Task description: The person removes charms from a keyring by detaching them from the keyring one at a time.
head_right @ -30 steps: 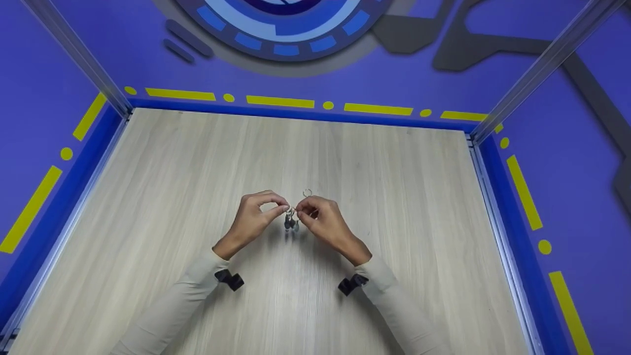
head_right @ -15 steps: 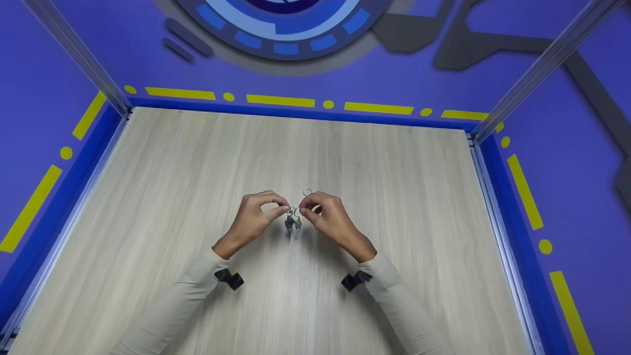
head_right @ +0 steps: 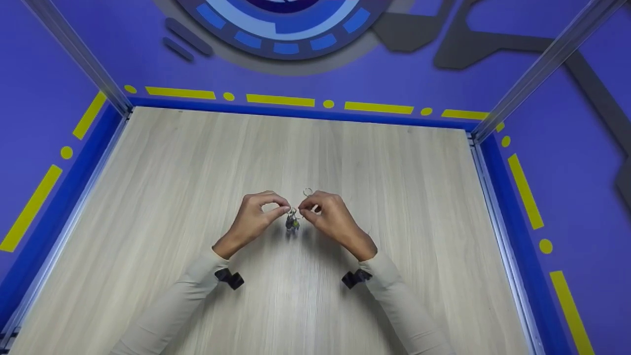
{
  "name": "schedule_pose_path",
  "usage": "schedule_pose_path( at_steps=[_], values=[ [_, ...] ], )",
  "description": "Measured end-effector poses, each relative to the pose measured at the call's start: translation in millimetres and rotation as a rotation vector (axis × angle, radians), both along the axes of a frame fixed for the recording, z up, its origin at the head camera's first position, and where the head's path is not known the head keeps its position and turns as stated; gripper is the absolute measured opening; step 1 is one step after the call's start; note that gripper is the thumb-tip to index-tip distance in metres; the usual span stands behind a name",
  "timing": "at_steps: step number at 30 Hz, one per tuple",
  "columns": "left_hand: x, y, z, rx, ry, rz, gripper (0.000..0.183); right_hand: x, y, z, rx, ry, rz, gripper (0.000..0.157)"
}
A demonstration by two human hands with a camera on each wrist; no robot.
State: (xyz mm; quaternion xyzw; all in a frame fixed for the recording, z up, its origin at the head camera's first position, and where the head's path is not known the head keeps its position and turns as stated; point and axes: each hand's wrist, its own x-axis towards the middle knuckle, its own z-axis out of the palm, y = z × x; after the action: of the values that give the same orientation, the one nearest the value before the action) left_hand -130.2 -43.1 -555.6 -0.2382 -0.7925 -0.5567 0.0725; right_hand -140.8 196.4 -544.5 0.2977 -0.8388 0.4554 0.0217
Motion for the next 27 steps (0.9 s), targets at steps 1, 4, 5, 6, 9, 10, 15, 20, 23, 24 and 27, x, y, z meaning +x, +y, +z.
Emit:
schedule_pose_path(
  at_steps=[1, 4, 5, 6, 9, 10, 15, 20, 23, 24, 27],
  values=[
    [-0.1, -0.2, -0.1, -0.005, 0.000, -0.002, 0.005, 0.1, 0.2, 0.1, 0.006, -0.001, -0.005, 0.013],
    [0.3, -1.0, 0.6, -0.023, 0.000, -0.006, 0.003, 0.3, 0.1, 0.4, 0.011, -0.013, -0.029, 0.008],
    [0.5, -1.3, 0.9, -0.028, -0.003, -0.008, 0.003, 0.6, -0.2, 0.7, 0.010, -0.020, -0.038, 0.005],
    [0.6, -1.6, 1.0, -0.027, -0.005, -0.009, 0.003, 0.7, -0.2, 0.4, 0.005, -0.026, -0.046, 0.004],
    [0.9, -2.1, 1.2, -0.025, -0.012, -0.007, 0.005, 1.5, -1.1, 0.1, -0.009, -0.057, -0.067, 0.003],
    [1.0, -2.1, 0.9, -0.024, -0.013, -0.004, 0.005, 1.9, -1.5, 0.0, -0.014, -0.068, -0.073, 0.005],
    [1.4, -2.2, 0.2, -0.027, -0.017, 0.011, 0.007, 4.2, -4.4, 0.6, -0.037, -0.122, -0.104, 0.004],
    [1.3, -1.8, -1.2, -0.035, -0.025, 0.026, 0.008, 5.6, -6.9, -0.5, -0.045, -0.140, -0.130, 0.005],
    [1.8, -1.2, -1.7, -0.027, -0.028, 0.051, 0.004, 6.5, -7.9, -1.9, -0.060, -0.134, -0.148, 0.005],
    [2.1, -0.9, -1.7, -0.021, -0.030, 0.060, 0.005, 6.9, -8.2, -2.3, -0.074, -0.133, -0.152, 0.004],
    [3.2, -0.5, -1.1, 0.016, -0.044, 0.080, 0.006, 8.0, -8.9, -3.0, -0.131, -0.136, -0.167, 0.002]
  ],
)
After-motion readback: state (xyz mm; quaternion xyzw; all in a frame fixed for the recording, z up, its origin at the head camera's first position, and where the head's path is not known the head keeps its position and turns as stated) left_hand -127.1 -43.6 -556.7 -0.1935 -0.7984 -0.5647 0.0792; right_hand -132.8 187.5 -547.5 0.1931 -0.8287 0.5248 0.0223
